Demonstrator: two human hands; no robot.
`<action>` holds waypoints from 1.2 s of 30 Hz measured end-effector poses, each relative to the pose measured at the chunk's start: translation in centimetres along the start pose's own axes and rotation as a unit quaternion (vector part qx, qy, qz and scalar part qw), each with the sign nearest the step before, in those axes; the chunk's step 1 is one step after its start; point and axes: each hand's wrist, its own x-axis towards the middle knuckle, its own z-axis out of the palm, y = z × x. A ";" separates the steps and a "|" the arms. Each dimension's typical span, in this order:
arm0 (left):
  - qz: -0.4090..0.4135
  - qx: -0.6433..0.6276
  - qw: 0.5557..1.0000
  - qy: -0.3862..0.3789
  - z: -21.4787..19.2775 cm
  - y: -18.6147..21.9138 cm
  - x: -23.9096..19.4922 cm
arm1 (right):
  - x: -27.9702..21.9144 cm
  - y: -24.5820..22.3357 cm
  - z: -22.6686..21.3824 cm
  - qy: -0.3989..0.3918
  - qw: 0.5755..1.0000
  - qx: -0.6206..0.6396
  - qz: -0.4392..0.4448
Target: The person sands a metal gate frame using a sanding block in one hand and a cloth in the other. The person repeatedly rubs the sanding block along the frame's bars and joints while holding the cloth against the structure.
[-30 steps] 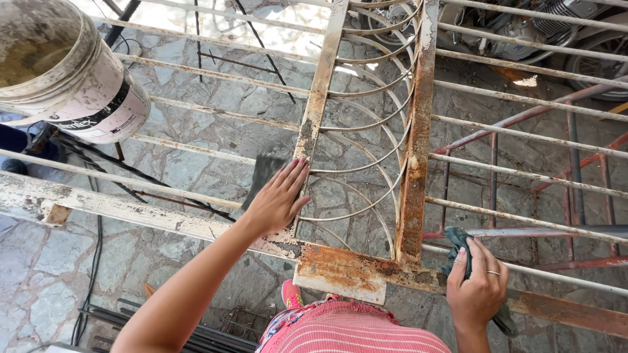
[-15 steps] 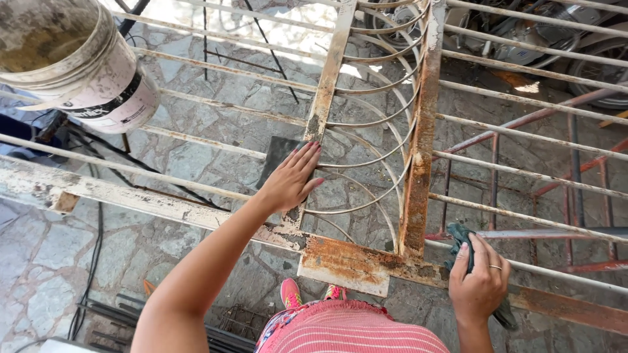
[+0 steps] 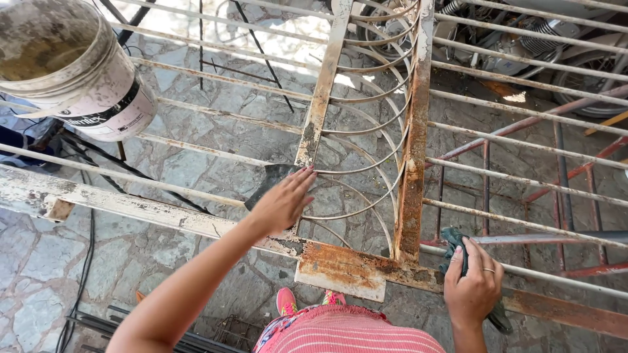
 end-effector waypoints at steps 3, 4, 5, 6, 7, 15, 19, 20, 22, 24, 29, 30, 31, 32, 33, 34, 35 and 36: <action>-0.046 -0.019 0.996 0.067 2.3 0.9 0.2 | -0.4 0.8 0.7 -0.009 1.000 -0.007 0.002; -0.043 -0.019 0.997 0.067 2.4 0.7 0.4 | -0.2 0.6 0.5 -0.008 1.000 -0.009 0.004; -0.055 0.014 0.996 0.066 2.6 0.5 0.6 | -0.1 0.4 0.3 -0.007 1.000 -0.003 0.001; -0.067 0.047 0.995 0.065 2.7 0.3 0.6 | 0.0 0.2 0.1 -0.005 1.000 0.003 -0.003; -0.067 0.047 0.994 0.065 2.3 -0.4 1.6 | 0.0 0.2 0.3 -0.005 1.000 0.004 -0.003; -0.070 -0.025 0.997 0.028 -0.4 0.2 1.2 | -0.6 1.0 1.2 -0.046 0.997 -0.007 0.061; -0.051 0.012 0.998 0.041 1.4 -0.2 0.9 | 0.7 -0.3 -0.4 -0.002 1.000 -0.016 0.006; -0.051 0.010 0.997 0.048 1.3 -0.7 2.2 | 0.7 -0.2 -0.4 -0.017 1.000 -0.013 0.016; -0.056 0.011 0.997 0.053 1.5 -1.5 3.4 | 0.4 -0.1 -0.2 -0.036 0.999 -0.006 0.024; -0.084 -0.019 0.991 0.101 2.3 -1.8 4.7 | 0.3 0.3 0.1 -0.031 0.999 -0.002 0.025; -0.104 -0.055 0.991 0.060 0.8 1.2 0.0 | 0.3 0.2 0.5 -0.034 0.999 -0.010 0.040; -0.109 -0.074 0.989 0.071 1.4 1.2 -0.1 | 0.1 0.5 0.6 -0.032 0.999 -0.016 0.040; -0.110 -0.076 0.989 0.069 1.7 0.7 0.9 | 0.2 0.7 0.7 -0.034 0.998 -0.017 0.040; -0.098 -0.050 0.991 0.078 2.0 0.1 1.8 | 0.1 0.9 0.8 -0.037 0.998 -0.019 0.040; -0.089 -0.022 0.992 0.085 2.2 -0.4 2.5 | -0.1 0.9 0.9 -0.041 0.998 -0.018 0.042; -0.091 -0.022 0.992 0.083 2.2 -0.4 2.0 | 0.0 0.4 0.7 -0.044 0.998 -0.017 0.042; -0.089 -0.005 0.992 0.086 2.2 -0.2 2.0 | 0.2 0.2 0.4 -0.034 0.999 -0.011 0.037; -0.087 0.012 0.992 0.090 2.1 0.0 2.1 | 0.4 -0.1 0.0 -0.024 0.999 -0.006 0.032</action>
